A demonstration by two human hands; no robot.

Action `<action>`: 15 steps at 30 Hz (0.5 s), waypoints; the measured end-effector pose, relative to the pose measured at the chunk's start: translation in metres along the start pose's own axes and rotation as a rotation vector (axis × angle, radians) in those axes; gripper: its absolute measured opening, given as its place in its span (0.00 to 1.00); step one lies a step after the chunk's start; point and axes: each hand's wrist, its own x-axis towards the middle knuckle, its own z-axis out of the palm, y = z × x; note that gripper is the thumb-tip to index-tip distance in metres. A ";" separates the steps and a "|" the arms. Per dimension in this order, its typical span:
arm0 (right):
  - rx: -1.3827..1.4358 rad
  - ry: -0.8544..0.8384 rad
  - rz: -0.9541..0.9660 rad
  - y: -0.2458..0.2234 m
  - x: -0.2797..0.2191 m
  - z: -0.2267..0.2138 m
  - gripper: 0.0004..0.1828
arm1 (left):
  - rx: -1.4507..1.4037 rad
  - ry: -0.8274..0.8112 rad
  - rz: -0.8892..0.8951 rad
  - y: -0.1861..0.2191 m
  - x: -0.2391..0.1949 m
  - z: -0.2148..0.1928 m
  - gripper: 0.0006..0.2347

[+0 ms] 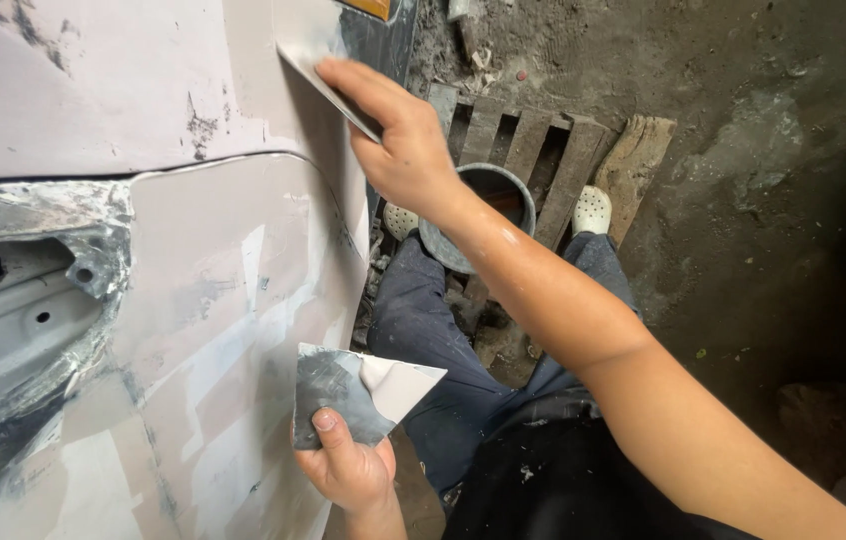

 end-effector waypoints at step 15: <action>-0.095 0.049 -0.183 -0.099 0.031 0.004 0.30 | 0.003 0.018 -0.017 0.016 -0.006 0.006 0.19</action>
